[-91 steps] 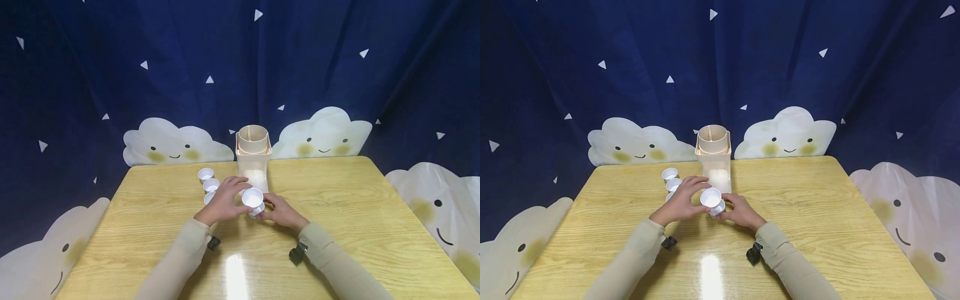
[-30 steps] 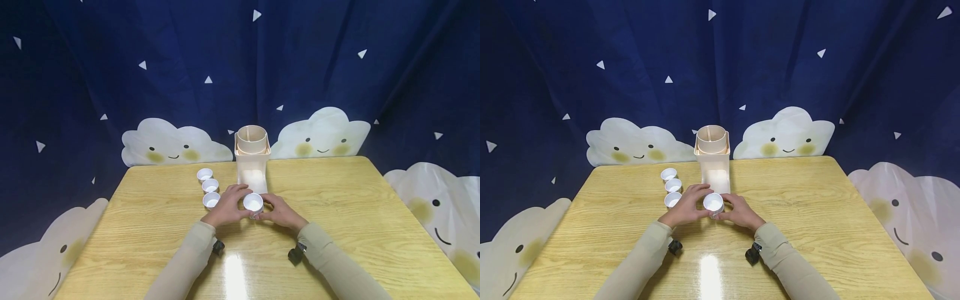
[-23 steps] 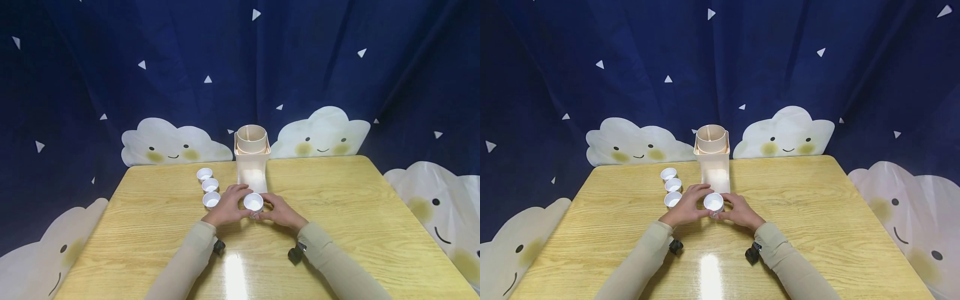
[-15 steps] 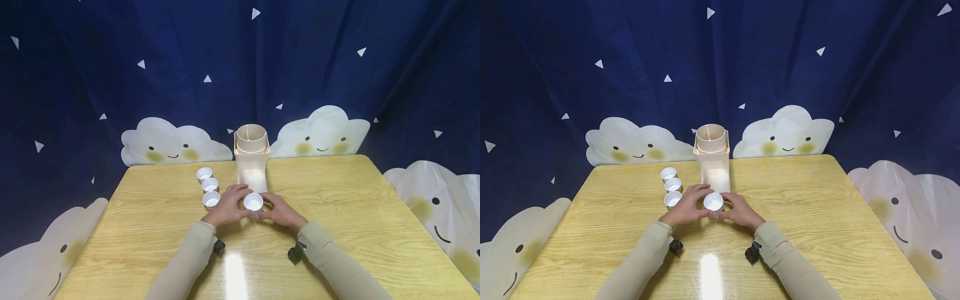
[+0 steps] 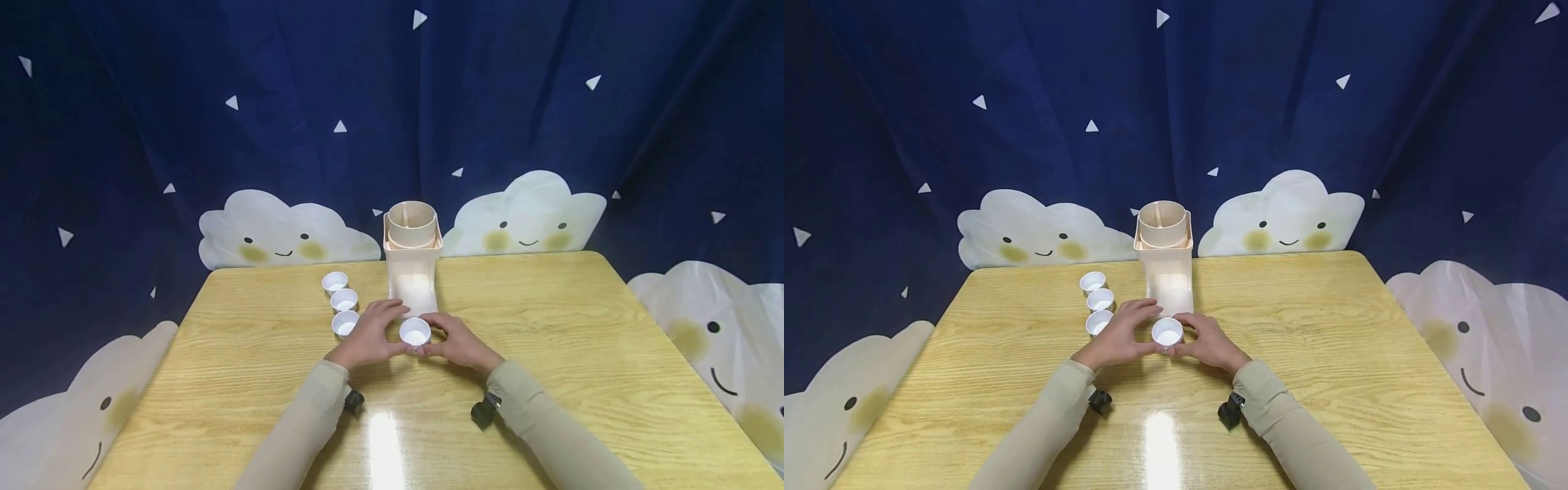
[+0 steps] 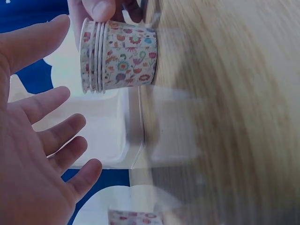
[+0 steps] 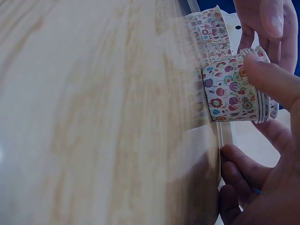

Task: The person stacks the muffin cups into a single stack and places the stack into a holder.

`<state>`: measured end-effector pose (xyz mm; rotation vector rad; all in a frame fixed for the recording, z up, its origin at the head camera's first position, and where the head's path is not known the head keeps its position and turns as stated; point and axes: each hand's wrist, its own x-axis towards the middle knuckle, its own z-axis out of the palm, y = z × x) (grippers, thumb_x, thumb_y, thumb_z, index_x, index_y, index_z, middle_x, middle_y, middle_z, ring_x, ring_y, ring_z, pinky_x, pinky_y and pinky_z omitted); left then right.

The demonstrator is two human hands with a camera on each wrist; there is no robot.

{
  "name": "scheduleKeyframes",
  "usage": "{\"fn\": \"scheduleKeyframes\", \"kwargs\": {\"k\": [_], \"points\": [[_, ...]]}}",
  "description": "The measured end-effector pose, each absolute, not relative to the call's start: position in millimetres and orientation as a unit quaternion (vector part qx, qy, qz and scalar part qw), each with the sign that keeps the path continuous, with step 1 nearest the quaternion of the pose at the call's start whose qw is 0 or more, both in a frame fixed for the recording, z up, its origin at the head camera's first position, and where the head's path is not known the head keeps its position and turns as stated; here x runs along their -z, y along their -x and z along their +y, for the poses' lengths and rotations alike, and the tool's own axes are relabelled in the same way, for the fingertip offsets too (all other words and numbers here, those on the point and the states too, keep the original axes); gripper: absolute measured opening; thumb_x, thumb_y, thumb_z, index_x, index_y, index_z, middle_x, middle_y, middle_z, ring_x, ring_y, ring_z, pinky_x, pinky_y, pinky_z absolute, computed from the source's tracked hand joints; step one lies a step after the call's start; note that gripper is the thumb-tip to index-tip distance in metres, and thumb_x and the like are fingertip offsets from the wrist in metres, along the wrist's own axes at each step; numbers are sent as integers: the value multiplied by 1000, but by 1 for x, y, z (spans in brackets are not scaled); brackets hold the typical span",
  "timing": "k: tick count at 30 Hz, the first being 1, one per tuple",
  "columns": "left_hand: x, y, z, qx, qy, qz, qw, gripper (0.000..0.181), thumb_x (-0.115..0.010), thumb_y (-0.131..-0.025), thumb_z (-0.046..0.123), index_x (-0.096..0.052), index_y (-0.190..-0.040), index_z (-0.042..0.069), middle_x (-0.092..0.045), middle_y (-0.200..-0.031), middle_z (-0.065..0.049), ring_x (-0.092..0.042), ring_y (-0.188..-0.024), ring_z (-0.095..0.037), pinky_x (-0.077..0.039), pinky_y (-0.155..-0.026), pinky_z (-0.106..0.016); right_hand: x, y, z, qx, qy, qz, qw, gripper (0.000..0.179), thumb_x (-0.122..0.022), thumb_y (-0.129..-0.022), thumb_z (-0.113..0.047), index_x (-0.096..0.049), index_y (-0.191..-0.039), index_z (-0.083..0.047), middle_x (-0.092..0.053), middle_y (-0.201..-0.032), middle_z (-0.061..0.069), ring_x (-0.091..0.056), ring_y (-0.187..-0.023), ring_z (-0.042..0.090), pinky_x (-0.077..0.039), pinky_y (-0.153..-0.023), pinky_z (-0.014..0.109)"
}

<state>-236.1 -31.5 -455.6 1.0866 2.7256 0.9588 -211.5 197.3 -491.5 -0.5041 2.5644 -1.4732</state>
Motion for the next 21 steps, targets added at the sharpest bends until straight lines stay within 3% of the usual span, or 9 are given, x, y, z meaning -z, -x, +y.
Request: {"fn": "scheduleKeyframes", "kwargs": {"k": [21], "points": [[450,244,-70,-332,-289,898,-11,66,-80,-79,29,-56,-137,7,-48,-150,-14,-39,-141,-36,-35,-117,-54,486,211,196,487,147,856,87,60,-83,-80,-23,-59,-134,-14,-60,-136,9,-48,-137,35,-34,-117,59]]}}
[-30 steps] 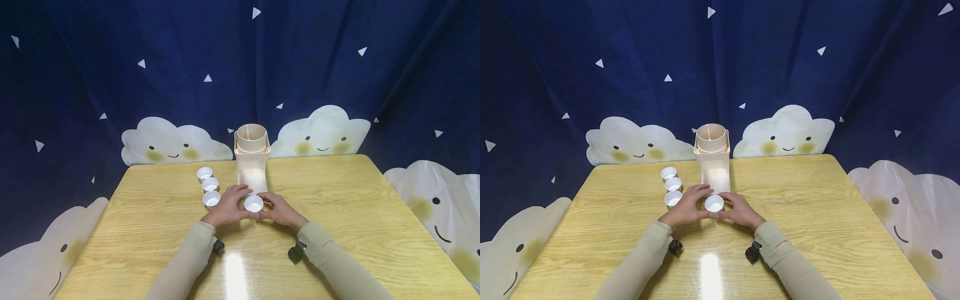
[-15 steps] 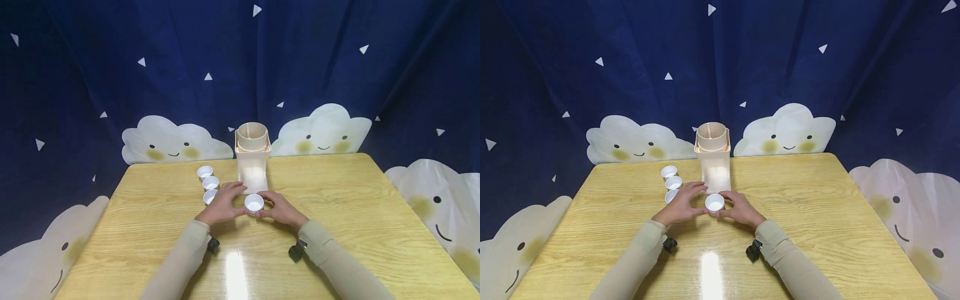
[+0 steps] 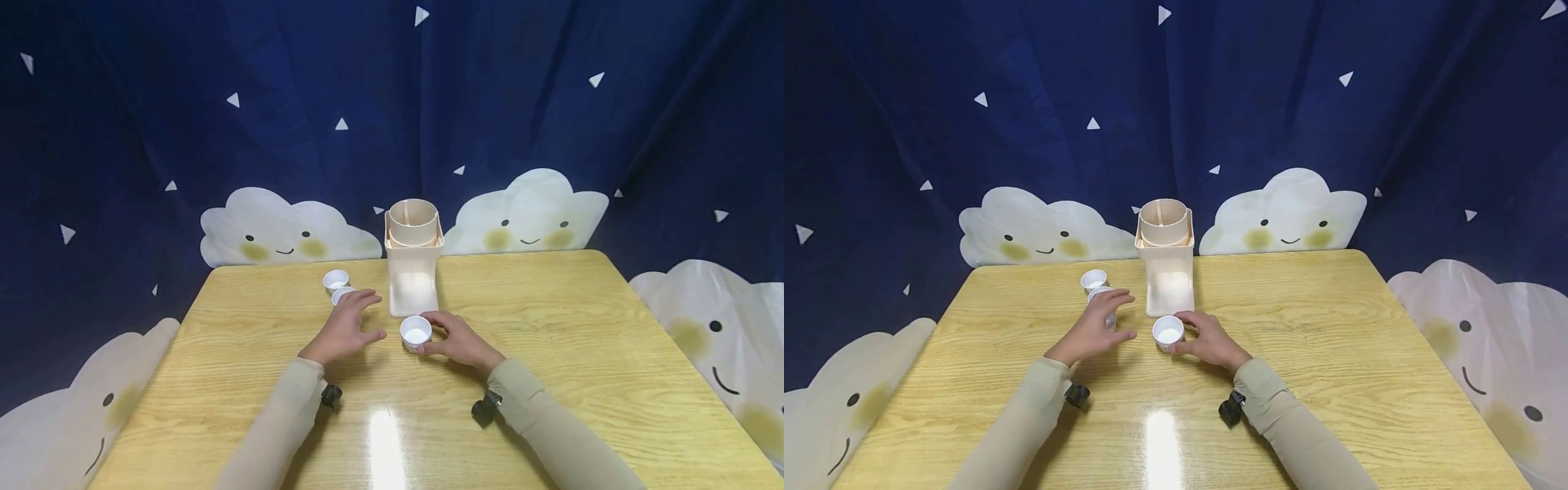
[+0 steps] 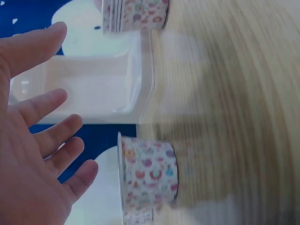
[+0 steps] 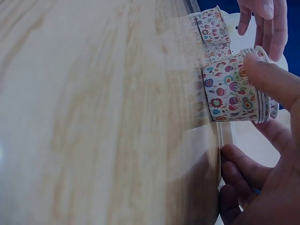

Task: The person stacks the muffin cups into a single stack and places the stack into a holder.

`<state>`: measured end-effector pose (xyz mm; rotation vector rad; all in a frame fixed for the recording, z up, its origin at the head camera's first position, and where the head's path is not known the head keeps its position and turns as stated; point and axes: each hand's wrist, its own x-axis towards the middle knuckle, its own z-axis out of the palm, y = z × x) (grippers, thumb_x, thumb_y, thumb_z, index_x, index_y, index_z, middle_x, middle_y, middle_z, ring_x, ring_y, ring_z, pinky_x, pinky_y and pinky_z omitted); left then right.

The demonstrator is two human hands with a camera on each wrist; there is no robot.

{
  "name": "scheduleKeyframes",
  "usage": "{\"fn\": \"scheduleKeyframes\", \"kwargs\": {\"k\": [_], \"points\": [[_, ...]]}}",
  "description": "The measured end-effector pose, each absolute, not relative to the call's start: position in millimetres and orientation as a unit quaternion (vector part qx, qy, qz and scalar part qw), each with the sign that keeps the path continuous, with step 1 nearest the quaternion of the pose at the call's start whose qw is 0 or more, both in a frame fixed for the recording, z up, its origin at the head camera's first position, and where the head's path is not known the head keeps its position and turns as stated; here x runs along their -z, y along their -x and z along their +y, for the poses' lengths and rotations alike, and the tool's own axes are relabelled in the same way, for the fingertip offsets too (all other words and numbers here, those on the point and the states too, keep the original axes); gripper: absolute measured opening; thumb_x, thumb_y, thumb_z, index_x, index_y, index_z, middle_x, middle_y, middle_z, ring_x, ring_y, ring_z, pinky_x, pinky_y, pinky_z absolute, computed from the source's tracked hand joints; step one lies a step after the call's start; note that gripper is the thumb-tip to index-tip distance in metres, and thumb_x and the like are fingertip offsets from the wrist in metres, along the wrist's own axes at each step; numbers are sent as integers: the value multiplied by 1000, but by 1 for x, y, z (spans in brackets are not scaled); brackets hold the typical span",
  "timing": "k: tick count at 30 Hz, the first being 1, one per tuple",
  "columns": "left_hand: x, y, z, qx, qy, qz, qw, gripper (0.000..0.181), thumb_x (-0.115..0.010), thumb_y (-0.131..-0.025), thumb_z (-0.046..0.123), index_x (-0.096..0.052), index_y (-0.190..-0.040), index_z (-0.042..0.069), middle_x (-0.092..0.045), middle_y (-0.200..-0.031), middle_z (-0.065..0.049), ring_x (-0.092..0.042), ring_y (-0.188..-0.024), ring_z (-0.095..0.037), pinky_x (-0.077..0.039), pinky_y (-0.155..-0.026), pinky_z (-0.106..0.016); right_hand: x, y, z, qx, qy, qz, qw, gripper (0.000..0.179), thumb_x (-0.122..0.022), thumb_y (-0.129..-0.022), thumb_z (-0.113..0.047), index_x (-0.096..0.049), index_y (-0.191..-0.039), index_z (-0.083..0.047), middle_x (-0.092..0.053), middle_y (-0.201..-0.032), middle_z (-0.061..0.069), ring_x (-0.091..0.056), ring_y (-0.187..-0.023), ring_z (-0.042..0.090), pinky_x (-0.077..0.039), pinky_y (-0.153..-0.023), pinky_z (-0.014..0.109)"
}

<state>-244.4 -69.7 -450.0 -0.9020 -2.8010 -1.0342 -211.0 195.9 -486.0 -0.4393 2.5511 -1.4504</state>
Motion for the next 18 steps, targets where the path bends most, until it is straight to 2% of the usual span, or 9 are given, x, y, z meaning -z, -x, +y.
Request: {"fn": "scheduleKeyframes", "kwargs": {"k": [8,15,18], "points": [[452,247,-86,334,279,-900,30,66,-80,-79,29,-57,-136,6,-49,-149,-16,-40,-141,-37,-32,-118,-56,489,212,197,497,156,850,80,61,-84,-78,-22,-59,-133,-13,-61,-135,10,-49,-136,36,-34,-117,59],[457,245,-104,340,246,-906,57,59,-81,-77,29,-64,-128,6,-54,-144,-15,-45,-135,-38,-39,-108,-60,489,212,197,503,161,845,81,60,-84,-79,-20,-59,-133,-12,-62,-134,11,-50,-135,35,-35,-117,58],[460,243,-113,327,228,-914,79,55,-82,-77,29,-66,-124,4,-57,-141,-17,-48,-133,-39,-40,-109,-59,488,212,197,498,168,847,76,60,-83,-79,-19,-59,-133,-9,-62,-134,12,-50,-134,37,-35,-117,58]]}}
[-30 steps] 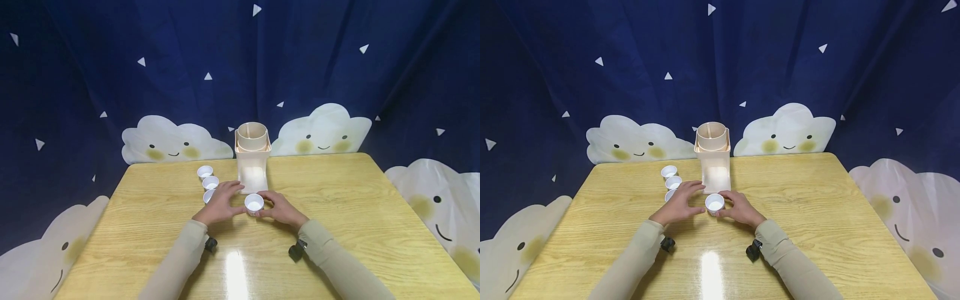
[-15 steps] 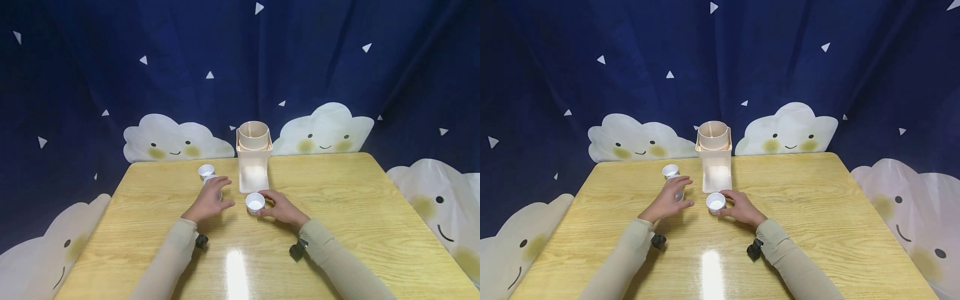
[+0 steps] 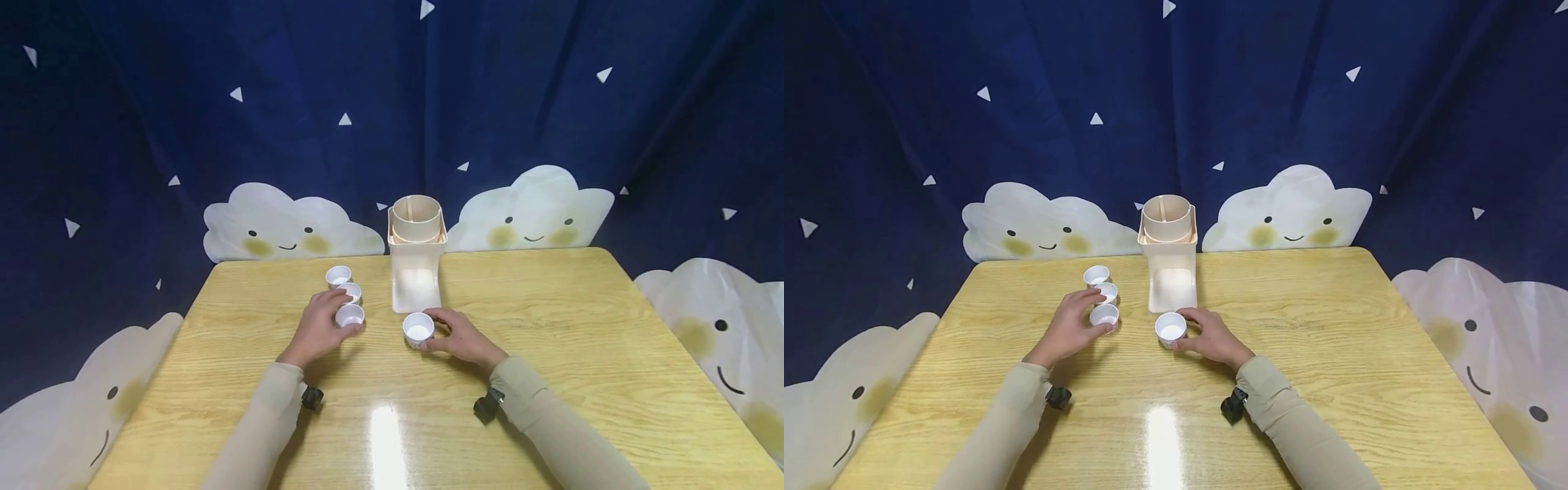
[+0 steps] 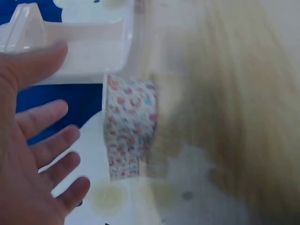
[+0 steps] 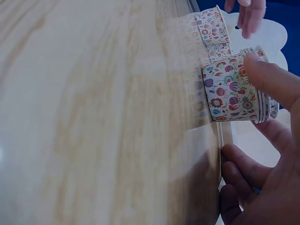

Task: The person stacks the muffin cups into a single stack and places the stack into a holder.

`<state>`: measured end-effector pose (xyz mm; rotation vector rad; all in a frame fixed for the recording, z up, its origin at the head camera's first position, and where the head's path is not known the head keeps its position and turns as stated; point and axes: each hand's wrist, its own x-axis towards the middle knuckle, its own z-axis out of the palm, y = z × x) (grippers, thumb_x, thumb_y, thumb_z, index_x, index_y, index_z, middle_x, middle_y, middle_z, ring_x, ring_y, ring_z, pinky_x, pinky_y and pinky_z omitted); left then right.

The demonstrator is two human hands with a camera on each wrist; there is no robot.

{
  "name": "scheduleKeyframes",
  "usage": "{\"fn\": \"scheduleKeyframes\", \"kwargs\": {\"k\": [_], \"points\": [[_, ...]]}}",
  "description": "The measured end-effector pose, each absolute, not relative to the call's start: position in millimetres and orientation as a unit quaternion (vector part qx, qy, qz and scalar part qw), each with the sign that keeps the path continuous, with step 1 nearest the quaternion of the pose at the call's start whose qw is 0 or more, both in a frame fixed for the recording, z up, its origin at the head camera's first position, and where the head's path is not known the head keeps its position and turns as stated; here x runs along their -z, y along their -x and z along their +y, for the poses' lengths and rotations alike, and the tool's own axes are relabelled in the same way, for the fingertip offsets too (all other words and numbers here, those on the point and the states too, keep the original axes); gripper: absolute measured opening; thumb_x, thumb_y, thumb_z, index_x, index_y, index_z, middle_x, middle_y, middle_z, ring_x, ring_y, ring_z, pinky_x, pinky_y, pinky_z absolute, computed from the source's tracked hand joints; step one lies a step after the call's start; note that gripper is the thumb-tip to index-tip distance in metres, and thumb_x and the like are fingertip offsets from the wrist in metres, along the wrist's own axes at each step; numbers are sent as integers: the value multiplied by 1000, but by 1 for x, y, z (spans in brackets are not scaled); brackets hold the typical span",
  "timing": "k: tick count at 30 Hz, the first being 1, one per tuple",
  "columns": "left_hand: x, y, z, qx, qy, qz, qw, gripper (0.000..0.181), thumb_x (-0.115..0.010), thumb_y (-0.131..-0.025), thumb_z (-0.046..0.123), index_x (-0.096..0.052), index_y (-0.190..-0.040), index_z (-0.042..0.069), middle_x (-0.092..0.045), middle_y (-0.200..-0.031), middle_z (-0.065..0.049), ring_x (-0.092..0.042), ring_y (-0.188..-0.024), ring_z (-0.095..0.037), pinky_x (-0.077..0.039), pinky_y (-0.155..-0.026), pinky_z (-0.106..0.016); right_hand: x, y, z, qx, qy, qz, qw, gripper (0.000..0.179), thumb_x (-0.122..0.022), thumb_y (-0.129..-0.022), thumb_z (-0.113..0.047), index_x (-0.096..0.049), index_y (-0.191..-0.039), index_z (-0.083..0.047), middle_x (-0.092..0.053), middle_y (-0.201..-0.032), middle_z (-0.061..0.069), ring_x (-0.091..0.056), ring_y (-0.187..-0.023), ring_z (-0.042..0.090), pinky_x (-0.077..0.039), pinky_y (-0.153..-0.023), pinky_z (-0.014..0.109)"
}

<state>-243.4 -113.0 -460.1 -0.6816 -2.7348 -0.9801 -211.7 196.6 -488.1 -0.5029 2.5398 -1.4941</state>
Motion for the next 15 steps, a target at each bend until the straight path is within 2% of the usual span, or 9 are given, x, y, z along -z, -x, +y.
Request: {"fn": "scheduleKeyframes", "kwargs": {"k": [4,15], "points": [[466,242,-125,302,193,-929,91,54,-81,-79,32,-67,-122,3,-59,-139,-19,-50,-131,-39,-40,-110,-58,486,211,196,498,173,846,76,61,-83,-80,-18,-58,-134,-7,-61,-134,14,-50,-134,37,-34,-117,58],[471,243,-129,264,155,-951,52,67,-80,-78,45,-64,-127,3,-56,-141,-20,-46,-133,-43,-37,-111,-60,486,211,196,501,167,846,78,60,-82,-80,-18,-58,-133,-7,-61,-134,14,-50,-134,38,-35,-116,59]]}}
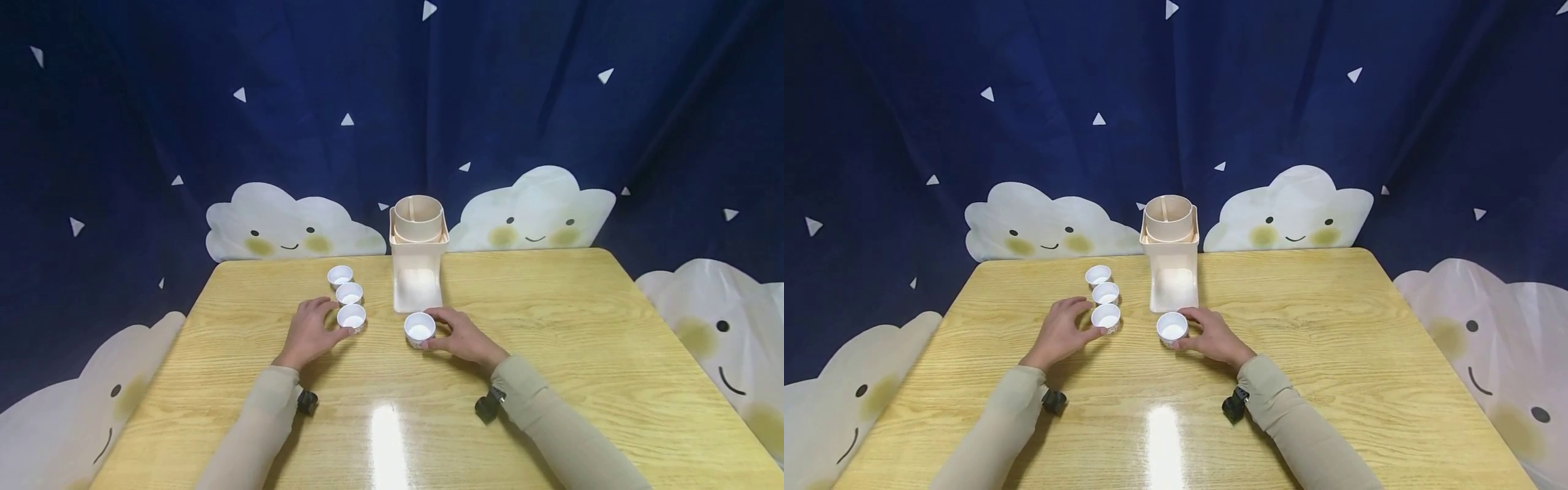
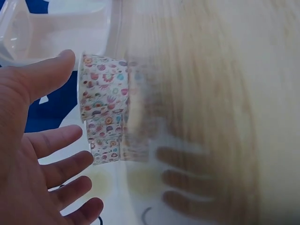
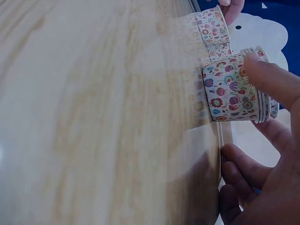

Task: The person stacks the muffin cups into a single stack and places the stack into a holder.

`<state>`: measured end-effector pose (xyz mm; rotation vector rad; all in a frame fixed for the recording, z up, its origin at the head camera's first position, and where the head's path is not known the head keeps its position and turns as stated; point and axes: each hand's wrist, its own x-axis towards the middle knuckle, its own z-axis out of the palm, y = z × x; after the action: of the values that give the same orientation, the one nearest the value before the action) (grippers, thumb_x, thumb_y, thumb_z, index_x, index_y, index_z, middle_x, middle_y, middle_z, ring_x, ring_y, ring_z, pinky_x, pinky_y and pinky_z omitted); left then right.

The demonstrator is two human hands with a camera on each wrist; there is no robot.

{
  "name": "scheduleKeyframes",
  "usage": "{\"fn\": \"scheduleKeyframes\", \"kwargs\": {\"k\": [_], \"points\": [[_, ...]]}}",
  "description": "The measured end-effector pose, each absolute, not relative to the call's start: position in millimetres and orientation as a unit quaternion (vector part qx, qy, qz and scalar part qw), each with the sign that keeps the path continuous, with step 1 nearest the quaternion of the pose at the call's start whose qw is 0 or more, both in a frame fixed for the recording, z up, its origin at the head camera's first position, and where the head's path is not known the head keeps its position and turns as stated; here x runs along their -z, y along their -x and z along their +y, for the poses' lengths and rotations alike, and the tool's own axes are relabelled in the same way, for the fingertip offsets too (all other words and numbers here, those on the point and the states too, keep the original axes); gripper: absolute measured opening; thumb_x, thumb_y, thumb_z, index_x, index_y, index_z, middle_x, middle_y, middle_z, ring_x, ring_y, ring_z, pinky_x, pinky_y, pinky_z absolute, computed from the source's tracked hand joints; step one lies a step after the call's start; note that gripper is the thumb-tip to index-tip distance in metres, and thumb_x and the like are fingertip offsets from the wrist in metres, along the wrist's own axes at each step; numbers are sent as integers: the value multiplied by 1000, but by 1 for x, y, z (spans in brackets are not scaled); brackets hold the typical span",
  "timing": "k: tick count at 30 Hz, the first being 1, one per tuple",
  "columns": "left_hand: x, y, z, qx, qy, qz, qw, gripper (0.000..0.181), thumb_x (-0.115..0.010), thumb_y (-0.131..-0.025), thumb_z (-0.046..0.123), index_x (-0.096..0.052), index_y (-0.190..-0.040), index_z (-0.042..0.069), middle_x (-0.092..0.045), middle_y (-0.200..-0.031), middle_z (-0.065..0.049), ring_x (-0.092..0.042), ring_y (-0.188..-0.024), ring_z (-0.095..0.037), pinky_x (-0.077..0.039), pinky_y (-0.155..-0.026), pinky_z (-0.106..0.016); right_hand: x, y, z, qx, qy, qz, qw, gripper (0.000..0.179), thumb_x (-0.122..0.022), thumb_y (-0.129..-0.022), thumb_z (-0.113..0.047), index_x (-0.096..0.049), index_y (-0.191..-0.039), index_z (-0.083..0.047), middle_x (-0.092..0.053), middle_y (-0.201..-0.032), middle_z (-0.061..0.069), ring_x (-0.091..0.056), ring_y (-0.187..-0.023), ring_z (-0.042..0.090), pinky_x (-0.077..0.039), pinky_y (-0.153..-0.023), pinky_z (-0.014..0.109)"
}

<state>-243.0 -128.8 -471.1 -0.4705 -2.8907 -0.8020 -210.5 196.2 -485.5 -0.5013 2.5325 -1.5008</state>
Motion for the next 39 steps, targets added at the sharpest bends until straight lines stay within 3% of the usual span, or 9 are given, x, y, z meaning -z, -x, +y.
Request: {"fn": "scheduleKeyframes", "kwargs": {"k": [13,39], "points": [[477,247,-120,262,132,-955,32,67,-80,-77,48,-63,-128,7,-56,-140,-17,-46,-132,-40,-39,-109,-59,486,210,195,503,162,845,83,59,-83,-79,-20,-59,-133,-11,-61,-134,11,-50,-135,35,-35,-117,57],[475,246,-116,264,125,-955,43,56,-81,-78,41,-68,-121,7,-59,-134,-19,-44,-133,-41,-40,-107,-59,483,209,196,488,166,854,73,59,-83,-80,-18,-59,-132,-8,-61,-134,15,-51,-133,38,-37,-115,57]]}}
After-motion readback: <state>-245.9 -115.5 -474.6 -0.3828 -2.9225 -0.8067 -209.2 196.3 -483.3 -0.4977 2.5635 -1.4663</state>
